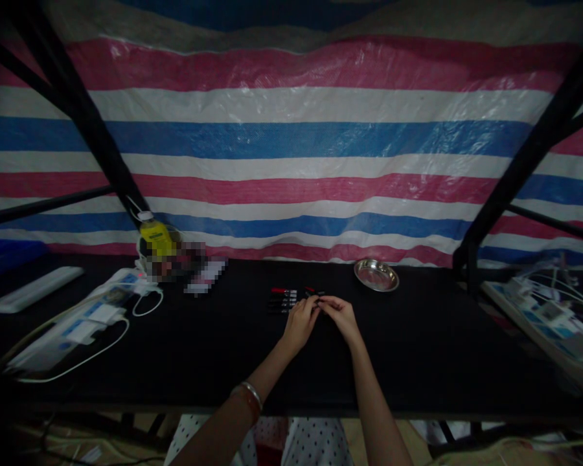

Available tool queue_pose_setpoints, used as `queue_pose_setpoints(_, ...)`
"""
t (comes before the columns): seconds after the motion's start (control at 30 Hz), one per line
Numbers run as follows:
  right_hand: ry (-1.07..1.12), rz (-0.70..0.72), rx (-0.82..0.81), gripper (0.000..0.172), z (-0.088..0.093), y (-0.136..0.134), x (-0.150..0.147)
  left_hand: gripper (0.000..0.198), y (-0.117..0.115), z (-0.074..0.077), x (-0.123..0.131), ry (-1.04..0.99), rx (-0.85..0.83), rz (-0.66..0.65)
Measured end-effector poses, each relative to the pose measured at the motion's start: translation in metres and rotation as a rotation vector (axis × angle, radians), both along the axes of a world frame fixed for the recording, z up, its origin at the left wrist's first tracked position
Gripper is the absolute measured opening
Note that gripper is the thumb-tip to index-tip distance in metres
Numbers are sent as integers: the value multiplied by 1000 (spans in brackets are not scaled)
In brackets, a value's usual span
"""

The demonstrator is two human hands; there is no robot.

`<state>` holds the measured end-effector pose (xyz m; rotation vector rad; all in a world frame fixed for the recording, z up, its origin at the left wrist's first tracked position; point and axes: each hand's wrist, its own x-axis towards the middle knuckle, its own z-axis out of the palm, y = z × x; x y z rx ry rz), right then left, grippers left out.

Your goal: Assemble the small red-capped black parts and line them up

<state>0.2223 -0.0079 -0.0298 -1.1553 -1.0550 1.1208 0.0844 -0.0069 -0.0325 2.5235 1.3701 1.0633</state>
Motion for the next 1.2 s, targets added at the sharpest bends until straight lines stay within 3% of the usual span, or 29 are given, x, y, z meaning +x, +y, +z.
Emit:
queue_pose_setpoints(0.4, -9, 43, -24, 40, 0, 0, -2, 31, -1, 8, -4, 126, -91, -38)
queue_pose_setpoints(0.5, 7, -40, -22, 42, -4, 4, -1, 48, -3, 18, -18, 134, -82, 49)
queue_pose_setpoints(0.6, -3, -103, -21, 45, -9, 7, 3, 39, -2, 32, -41, 132, -78, 131)
queue_pose_setpoints(0.7, -22, -130, -35, 49, -14, 11, 6, 38, 1, 39, -65, 148, -70, 106)
queue_pose_setpoints(0.9, -30, -244, 86, 59, -21, 14, -11, 17, -4, 27, -84, 244, -137, 24)
queue_pose_setpoints(1.0, -234, -371, 227, 46, -20, 11, -24, 12, -9, 20, -78, 230, -144, -37)
queue_pose_setpoints(1.1, -470, -466, 374, 33, -14, 7, -39, 14, -10, 16, -71, 136, -179, -94)
queue_pose_setpoints(1.2, -533, -443, 503, 32, -4, 3, -56, 16, -6, 11, -67, -62, -211, -89)
